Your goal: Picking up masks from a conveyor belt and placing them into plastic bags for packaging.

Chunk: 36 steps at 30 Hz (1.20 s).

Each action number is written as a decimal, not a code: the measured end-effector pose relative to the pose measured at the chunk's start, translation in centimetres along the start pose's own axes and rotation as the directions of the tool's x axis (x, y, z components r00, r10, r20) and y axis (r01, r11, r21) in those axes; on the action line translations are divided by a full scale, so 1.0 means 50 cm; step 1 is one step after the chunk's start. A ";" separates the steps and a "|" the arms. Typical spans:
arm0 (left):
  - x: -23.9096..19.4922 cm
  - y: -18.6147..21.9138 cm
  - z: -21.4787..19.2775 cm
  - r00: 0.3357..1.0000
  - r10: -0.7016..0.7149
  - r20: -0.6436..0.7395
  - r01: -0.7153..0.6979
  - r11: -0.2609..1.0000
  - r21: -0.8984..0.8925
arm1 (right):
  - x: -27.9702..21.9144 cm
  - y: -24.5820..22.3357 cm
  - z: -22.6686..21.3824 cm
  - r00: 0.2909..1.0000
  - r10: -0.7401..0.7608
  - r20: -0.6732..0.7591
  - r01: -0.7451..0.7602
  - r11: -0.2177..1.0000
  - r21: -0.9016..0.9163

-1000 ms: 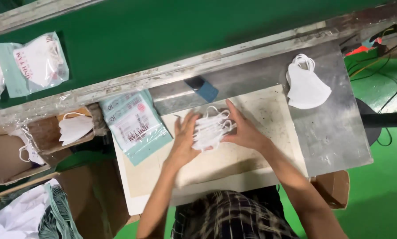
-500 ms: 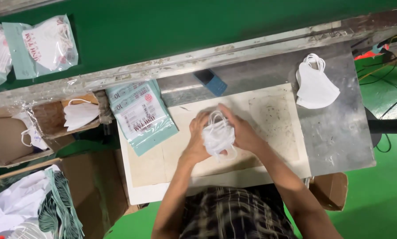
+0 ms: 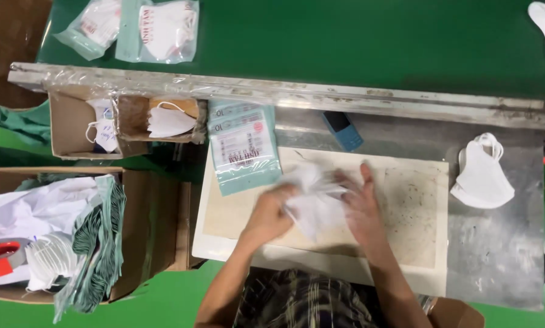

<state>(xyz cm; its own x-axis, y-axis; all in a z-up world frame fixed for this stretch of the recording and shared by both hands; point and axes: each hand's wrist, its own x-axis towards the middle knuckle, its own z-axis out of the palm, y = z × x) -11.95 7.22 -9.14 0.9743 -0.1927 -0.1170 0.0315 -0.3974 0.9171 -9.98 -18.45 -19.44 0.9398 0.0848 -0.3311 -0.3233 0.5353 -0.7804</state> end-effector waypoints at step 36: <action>0.014 -0.109 0.080 0.995 -0.072 -0.076 0.025 0.866 -0.499 | 0.027 0.035 0.071 0.737 -0.202 0.646 0.599 0.637 -0.485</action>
<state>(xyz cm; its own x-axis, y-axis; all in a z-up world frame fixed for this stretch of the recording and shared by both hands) -12.31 5.67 -15.75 0.9835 -0.0953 -0.1536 0.1629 0.0989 0.9817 -8.90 -14.40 -19.38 0.8291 0.4971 0.2558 0.3032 -0.0153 -0.9528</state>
